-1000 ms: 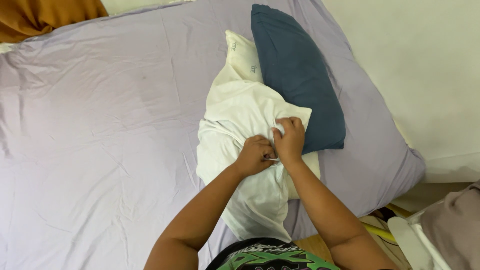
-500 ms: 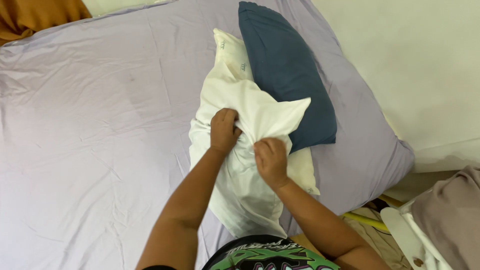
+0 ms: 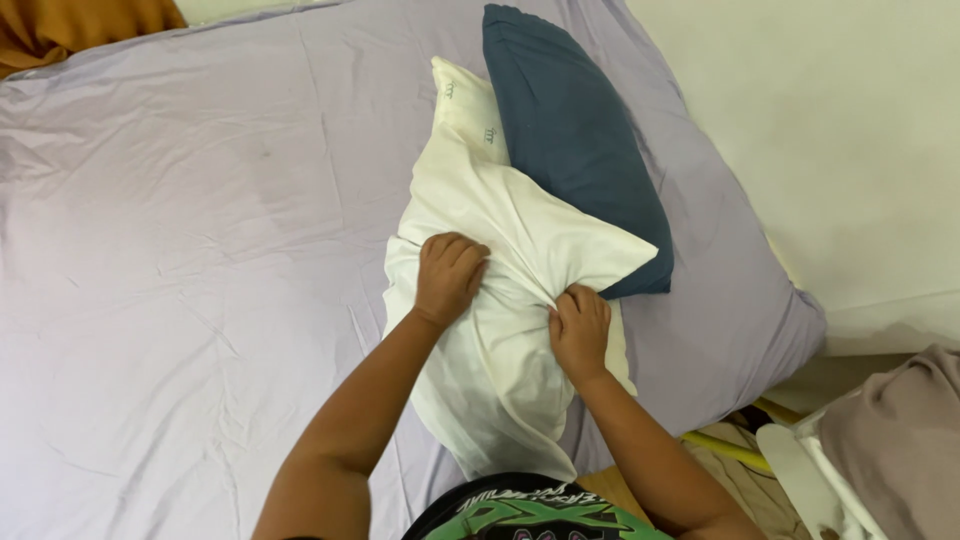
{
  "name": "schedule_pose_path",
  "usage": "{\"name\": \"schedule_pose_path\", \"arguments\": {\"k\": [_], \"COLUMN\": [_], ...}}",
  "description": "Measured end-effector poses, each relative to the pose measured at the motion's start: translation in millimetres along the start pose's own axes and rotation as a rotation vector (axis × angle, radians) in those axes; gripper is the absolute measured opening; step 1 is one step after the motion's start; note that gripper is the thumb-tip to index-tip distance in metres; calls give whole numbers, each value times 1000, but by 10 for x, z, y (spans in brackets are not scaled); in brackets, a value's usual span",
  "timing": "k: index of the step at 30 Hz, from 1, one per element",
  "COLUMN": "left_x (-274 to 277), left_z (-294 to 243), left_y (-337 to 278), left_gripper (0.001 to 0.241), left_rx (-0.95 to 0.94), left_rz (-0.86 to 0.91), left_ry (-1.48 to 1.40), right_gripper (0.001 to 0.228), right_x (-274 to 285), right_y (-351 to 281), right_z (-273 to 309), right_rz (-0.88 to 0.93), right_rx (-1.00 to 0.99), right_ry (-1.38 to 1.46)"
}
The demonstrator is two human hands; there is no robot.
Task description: The person puts a white pillowcase onto a dark blue pillow with a star and moon pattern. They repeatedly pull the fabric over the pillow, tuck the corners, and smooth the surface. The person also adjusts the purple bedsheet on the bed.
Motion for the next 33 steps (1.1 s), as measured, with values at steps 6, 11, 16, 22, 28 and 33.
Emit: {"name": "schedule_pose_path", "arguments": {"k": [6,11,16,22,28,33], "left_x": [430,-51,76,73,21,330], "left_z": [272,349,-192,-542,-179,65], "left_y": [-318,-991,-953,-958,-931,-940], "left_gripper": [42,17,14,18,64,118], "left_rx": [50,265,255,47,125,321], "left_rz": [150,165,35,235,438,601], "left_ry": [-129,-178,-246,-297,-120,188], "right_gripper": [9,57,61,25,14,17], "right_x": [-165,-78,282,-131,-559,-561], "right_y": [-124,56,119,-132,113,395], "right_z": [-483,-239,483,251,-223,-999], "right_rz": [76,-11,-68,164,157,37], "right_rx": [-129,-83,151,65,3,-140], "right_ry": [48,124,89,136,3,45]}}
Point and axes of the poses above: each hand's wrist, its own y-axis towards the middle knuckle, its own x-axis out of the back of the hand, z = x × y, the point moved 6 cm from there along y, towards the middle knuckle, and after that the axes turned 9 degrees about y, right-handed, at the moved point
